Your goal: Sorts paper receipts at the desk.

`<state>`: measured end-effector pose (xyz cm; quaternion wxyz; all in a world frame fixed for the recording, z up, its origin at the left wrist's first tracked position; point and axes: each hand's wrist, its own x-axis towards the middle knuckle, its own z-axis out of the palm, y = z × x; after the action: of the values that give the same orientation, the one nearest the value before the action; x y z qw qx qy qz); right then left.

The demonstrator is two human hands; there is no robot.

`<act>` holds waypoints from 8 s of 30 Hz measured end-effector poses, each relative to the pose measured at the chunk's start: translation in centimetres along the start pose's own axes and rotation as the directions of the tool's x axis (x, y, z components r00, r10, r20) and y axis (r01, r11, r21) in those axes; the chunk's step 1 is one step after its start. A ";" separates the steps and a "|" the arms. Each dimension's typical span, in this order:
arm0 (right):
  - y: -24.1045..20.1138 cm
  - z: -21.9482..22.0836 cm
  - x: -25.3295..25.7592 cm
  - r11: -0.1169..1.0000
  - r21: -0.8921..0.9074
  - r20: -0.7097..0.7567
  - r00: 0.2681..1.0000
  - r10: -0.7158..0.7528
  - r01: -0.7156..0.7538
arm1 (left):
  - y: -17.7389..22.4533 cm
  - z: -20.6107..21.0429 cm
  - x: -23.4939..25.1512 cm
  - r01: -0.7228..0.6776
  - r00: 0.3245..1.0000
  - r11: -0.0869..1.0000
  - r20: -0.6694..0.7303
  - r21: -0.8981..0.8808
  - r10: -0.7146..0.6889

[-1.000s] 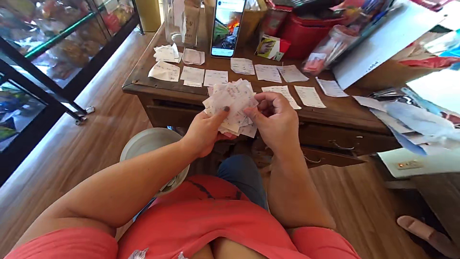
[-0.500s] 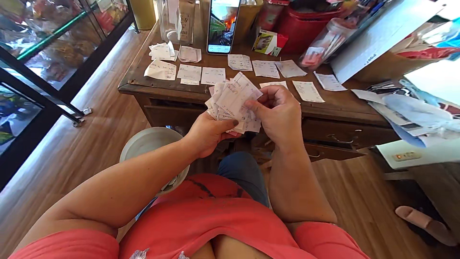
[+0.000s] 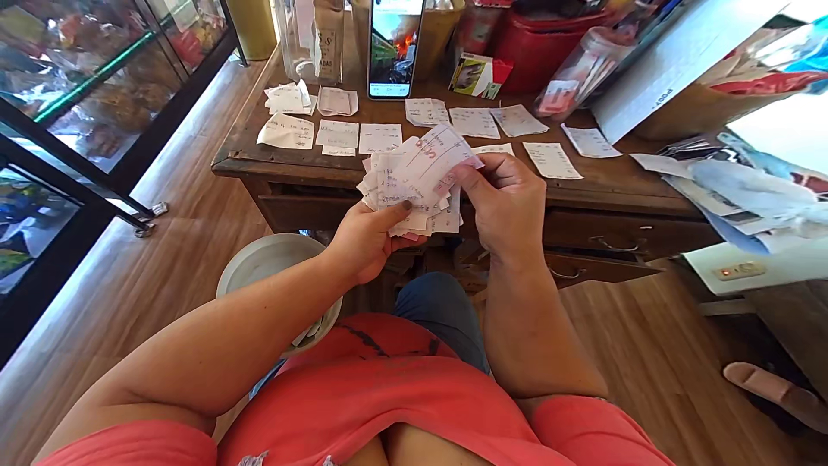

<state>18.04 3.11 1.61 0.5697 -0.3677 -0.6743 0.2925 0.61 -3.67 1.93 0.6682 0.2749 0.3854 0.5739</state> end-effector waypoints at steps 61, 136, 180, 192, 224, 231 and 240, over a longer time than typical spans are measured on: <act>4.9 -4.3 1.7 0.984 -0.175 -0.274 0.960 -0.061 0.012 | -0.6 -0.9 0.4 0.262 0.816 0.703 0.237 0.661 -0.528; -0.6 10.5 17.5 0.671 -0.729 0.423 0.860 0.284 0.137 | 9.8 -8.8 2.1 -0.274 0.962 0.158 0.273 0.949 0.028; 0.3 14.1 15.8 0.777 -0.624 0.656 0.598 0.461 0.085 | 8.8 -9.0 2.4 -0.328 0.944 0.066 0.324 0.942 0.064; -0.8 13.9 15.9 0.739 -0.667 0.655 0.547 0.522 0.094 | 8.7 -8.7 2.0 -0.303 0.952 0.063 0.299 0.951 0.070; -0.5 0.0 -0.4 0.992 -0.108 0.025 0.997 -0.068 0.070 | 4.0 -4.1 0.3 0.062 0.998 0.971 0.003 0.233 -0.064; -1.2 -0.9 -2.8 0.961 -0.211 0.061 0.984 -0.169 0.178 | 3.3 -2.5 1.2 0.069 0.997 0.978 0.006 0.197 -0.072; -1.7 0.3 -1.9 0.924 -0.324 0.170 0.973 -0.154 0.203 | 2.5 -2.4 0.3 0.063 0.989 0.964 0.112 0.257 -0.094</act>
<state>17.59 0.63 1.85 0.4731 -0.3757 -0.7838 0.1443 -2.75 -3.13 2.58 0.6724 0.3771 0.4241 0.4753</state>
